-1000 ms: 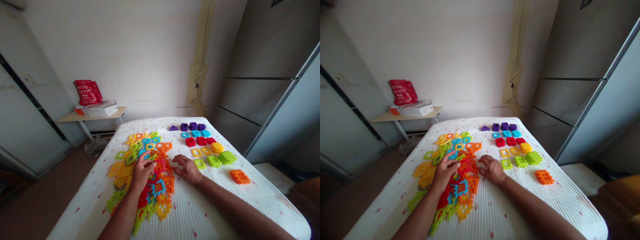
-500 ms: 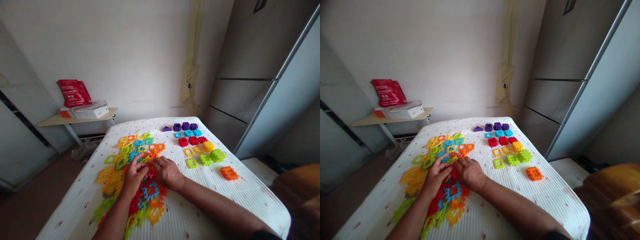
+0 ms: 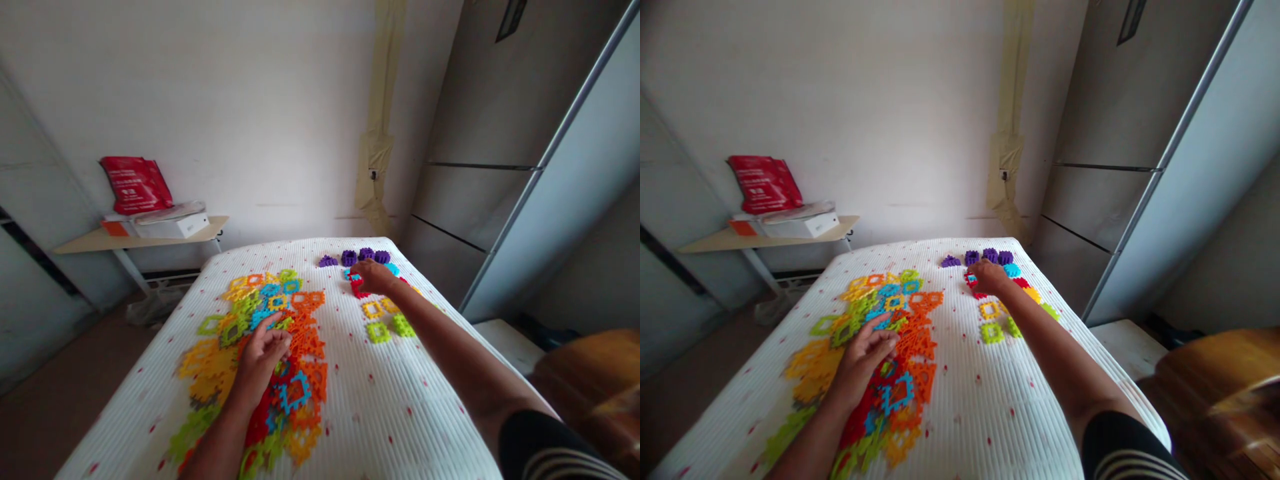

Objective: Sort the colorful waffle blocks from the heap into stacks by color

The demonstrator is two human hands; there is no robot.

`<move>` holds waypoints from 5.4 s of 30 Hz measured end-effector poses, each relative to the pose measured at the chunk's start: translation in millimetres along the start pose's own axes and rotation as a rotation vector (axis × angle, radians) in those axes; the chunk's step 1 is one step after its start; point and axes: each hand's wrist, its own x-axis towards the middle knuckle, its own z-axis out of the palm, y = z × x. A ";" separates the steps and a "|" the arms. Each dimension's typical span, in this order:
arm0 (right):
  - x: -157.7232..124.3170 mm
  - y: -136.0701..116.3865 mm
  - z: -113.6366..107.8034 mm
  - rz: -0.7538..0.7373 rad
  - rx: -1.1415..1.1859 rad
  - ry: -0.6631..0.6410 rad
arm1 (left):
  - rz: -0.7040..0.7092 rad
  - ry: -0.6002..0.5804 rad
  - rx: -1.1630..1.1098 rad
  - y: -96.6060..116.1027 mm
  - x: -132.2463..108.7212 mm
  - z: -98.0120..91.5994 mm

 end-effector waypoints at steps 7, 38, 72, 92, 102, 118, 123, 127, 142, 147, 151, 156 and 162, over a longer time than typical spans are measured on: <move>16.1 20.8 12.9 0.059 -0.034 -0.178 | -0.017 -0.015 0.018 -1.3 0.8 -2.0; -50.4 -70.4 11.7 -0.161 0.019 0.054 | 0.166 0.214 0.110 -2.5 5.3 -11.5; -90.5 -107.9 81.9 -0.187 0.177 0.199 | 0.133 0.177 0.286 3.0 2.6 -17.3; -91.1 -107.8 83.7 -0.193 0.202 0.227 | 0.011 0.156 0.182 2.0 -0.2 -12.5; -90.4 -108.7 82.1 -0.175 0.181 0.213 | 0.023 0.242 0.199 3.7 0.5 -12.1; -89.7 -108.1 83.8 -0.173 0.184 0.227 | 0.068 0.118 0.135 -6.8 3.6 -9.8; -90.2 -110.0 81.7 -0.167 0.183 0.220 | 0.110 0.093 0.227 -11.2 5.0 -12.8; -90.0 -109.5 81.0 -0.151 0.241 0.217 | 0.265 0.090 0.446 -13.4 5.9 -16.2; -82.6 -114.5 52.5 -0.140 1.100 0.066 | 0.843 -0.176 0.755 -5.6 -6.2 -1.2; -76.0 -123.2 49.6 -0.243 1.069 0.042 | 0.912 -0.190 0.847 -5.9 -10.9 1.9; -75.1 -123.6 41.0 -0.280 1.057 -0.043 | 0.941 -0.217 0.863 -4.0 -13.9 6.7; -63.1 -101.3 26.0 -0.282 0.776 0.011 | 0.934 -0.026 0.813 -0.7 -9.3 -2.5; -16.5 -20.8 6.8 0.031 0.192 0.121 | 0.687 0.346 0.568 -2.6 3.0 -24.2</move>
